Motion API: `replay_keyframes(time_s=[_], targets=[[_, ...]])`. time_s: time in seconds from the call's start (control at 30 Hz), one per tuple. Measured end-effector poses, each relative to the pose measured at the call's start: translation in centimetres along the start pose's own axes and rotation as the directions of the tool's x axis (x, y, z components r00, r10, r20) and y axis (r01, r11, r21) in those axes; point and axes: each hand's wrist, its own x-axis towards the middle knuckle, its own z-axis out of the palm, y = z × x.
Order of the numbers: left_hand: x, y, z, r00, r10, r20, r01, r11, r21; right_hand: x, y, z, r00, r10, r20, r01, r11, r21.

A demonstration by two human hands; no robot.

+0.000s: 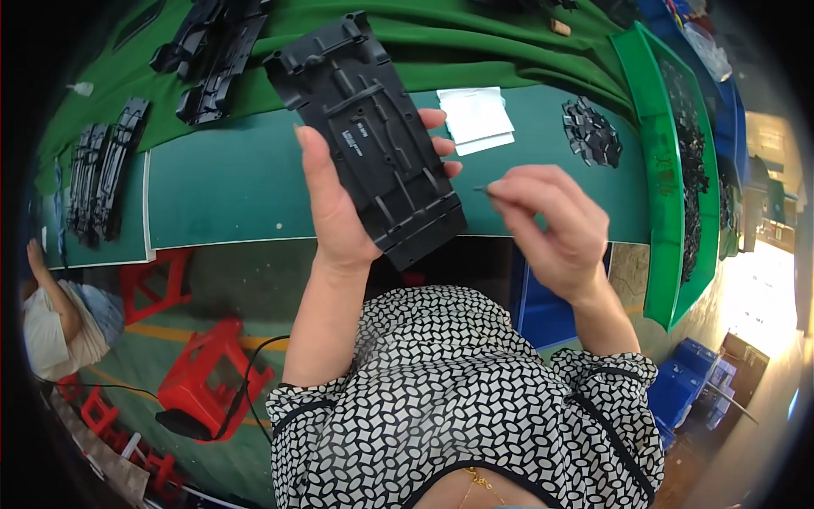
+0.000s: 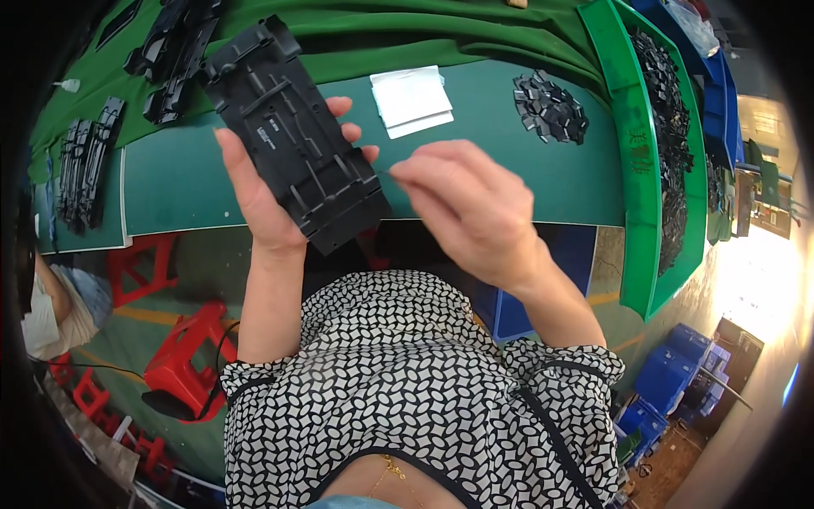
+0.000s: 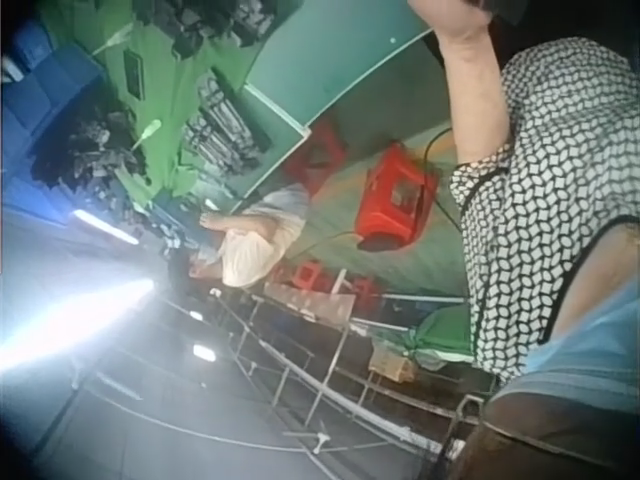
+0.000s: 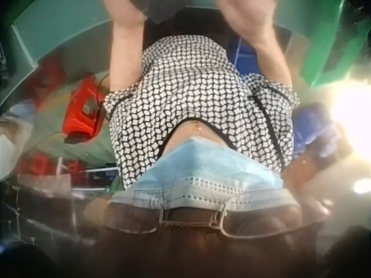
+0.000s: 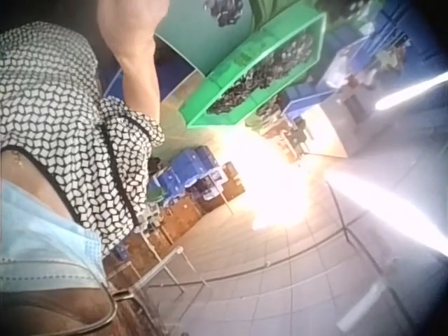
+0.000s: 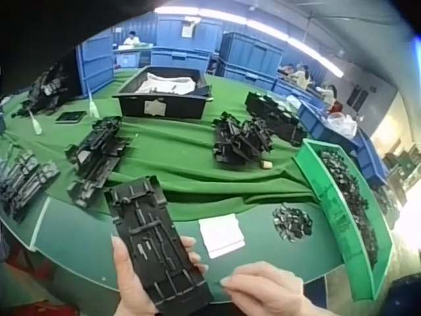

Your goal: Assembling small plastic components onto a black plastic chassis at a factory workbench.

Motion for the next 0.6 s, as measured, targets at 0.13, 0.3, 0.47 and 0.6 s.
replay_keyframes(time_s=[0.13,0.3,0.47,0.6], targets=[[-0.2,0.1,-0.1,1.000,0.009,0.004,-0.009,0.999,0.041,-1.4,0.7,0.8,0.982,-0.188,0.011,0.189,0.977,-0.100],[-0.2,0.0,-0.1,1.000,-0.006,0.025,0.006,1.000,0.000,-2.3,1.7,1.0,0.920,-0.374,0.114,0.389,0.905,-0.172],[-0.2,0.0,0.0,1.000,-0.009,0.029,0.010,1.000,-0.002,-2.1,1.8,0.9,0.899,-0.408,0.159,0.432,0.887,-0.165],[-0.1,-0.1,0.0,0.999,-0.014,0.042,0.014,1.000,-0.006,-1.9,1.9,1.0,0.886,-0.427,0.179,0.455,0.876,-0.162]])
